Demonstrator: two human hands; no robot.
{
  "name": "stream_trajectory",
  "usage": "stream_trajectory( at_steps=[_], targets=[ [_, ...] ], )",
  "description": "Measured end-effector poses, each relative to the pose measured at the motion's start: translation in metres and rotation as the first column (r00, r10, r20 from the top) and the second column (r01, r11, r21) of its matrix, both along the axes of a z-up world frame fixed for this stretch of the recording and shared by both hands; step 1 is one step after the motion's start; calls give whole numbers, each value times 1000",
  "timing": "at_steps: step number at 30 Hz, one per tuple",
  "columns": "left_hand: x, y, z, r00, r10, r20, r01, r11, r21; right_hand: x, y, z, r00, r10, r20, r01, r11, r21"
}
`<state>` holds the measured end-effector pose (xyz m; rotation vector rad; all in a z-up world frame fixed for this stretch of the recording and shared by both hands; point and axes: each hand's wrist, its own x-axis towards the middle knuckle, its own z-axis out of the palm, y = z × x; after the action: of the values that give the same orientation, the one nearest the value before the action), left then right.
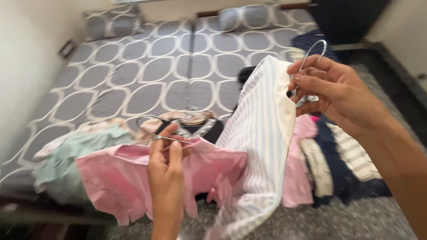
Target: The person takes various shirts and tops from a closet, places them onto individual wire hangers, and hangs them back inside the closet.
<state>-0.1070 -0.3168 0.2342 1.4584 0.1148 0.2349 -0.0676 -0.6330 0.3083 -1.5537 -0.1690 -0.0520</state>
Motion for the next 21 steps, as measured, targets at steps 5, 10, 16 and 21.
stream_trajectory(
  at_steps=[5, 10, 16, 21],
  targets=[
    [-22, -84, 31, 989, -140, 44, 141, 990, -18, -76, -100, 12, 980, -194, 55, 198, 977, -83],
    [-55, -163, 58, 964, -258, 68, 257, 966, 23, -148, -178, 21, 921, -370, 122, 387, 906, -173],
    [-91, -265, 63, 918, -389, 81, 390, 921, -4, -225, -259, 18, 825, -544, 149, 564, 799, -206],
    [-103, -361, 25, 853, -515, 88, 521, 829, -202, -268, -316, 13, 756, -645, 113, 652, 725, -221]
  ],
)
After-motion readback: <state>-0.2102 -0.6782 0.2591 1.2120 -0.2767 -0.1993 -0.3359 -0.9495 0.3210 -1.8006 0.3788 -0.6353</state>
